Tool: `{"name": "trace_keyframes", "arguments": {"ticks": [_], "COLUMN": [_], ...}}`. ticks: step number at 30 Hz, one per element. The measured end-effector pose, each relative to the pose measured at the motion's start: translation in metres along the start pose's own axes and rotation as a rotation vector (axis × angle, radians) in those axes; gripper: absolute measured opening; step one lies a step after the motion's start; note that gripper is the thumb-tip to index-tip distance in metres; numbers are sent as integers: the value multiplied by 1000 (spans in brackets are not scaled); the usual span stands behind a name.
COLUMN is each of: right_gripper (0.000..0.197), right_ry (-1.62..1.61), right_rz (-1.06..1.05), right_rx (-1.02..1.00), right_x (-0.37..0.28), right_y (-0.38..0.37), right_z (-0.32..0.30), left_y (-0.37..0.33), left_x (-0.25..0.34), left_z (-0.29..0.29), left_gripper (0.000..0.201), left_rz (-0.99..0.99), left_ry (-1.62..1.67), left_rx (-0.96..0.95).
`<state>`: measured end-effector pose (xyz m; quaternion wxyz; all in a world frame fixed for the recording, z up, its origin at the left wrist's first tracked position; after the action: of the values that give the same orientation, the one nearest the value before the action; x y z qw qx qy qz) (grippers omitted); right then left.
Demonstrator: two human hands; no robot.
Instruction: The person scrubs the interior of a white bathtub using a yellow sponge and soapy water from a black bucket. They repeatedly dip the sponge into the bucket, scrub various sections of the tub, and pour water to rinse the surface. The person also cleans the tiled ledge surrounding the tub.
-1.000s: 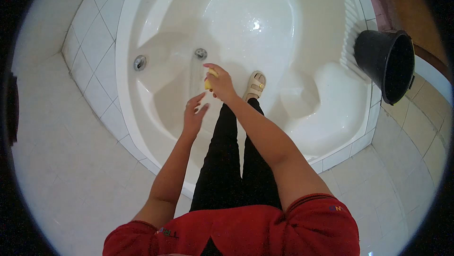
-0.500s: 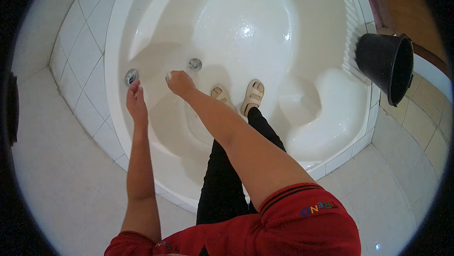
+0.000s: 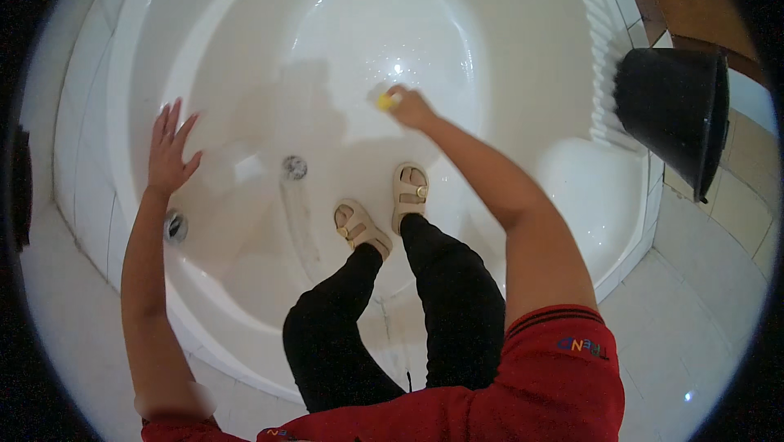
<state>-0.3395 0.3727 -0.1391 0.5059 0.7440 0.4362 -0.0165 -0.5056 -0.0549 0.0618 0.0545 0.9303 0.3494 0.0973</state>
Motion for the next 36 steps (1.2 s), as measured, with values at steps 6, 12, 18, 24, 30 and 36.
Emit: {"name": "trace_keyframes", "arguments": {"ticks": [6,12,18,24,30,36], "right_gripper": [35,29,27,23,39,29], "right_ry": [101,113,306,60,-179,-475], "right_rz": [-385,-205,-1001,-207,-789,-446], "right_rx": [872,1312,410,1453,528,1028], "right_x": [89,135,7,59,-57,-41], "right_y": [-79,-163,-191,-208,-256,-288], "right_z": [-161,-156,-20,-158,-22,-106], "left_y": [-2,-2,-8,2,3,7], "left_x": [2,1,6,1,3,0], "left_z": [12,10,16,13,12,10], "left_gripper": [61,60,59,57,57,56], "left_rz": [25,33,-4,-48,-77,-90], "left_ry": [-22,-45,-50,-68,-72,-64], "left_rx": [48,32,47,40,44,38]}}
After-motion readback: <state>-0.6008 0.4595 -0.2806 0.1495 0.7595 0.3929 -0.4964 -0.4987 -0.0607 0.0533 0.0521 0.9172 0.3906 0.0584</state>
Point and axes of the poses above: each hand's wrist, its own y-axis away from the middle knuckle, its own z-axis out of the palm, x = y × z, the point moved 6 cm from there along -y, towards the middle knuckle
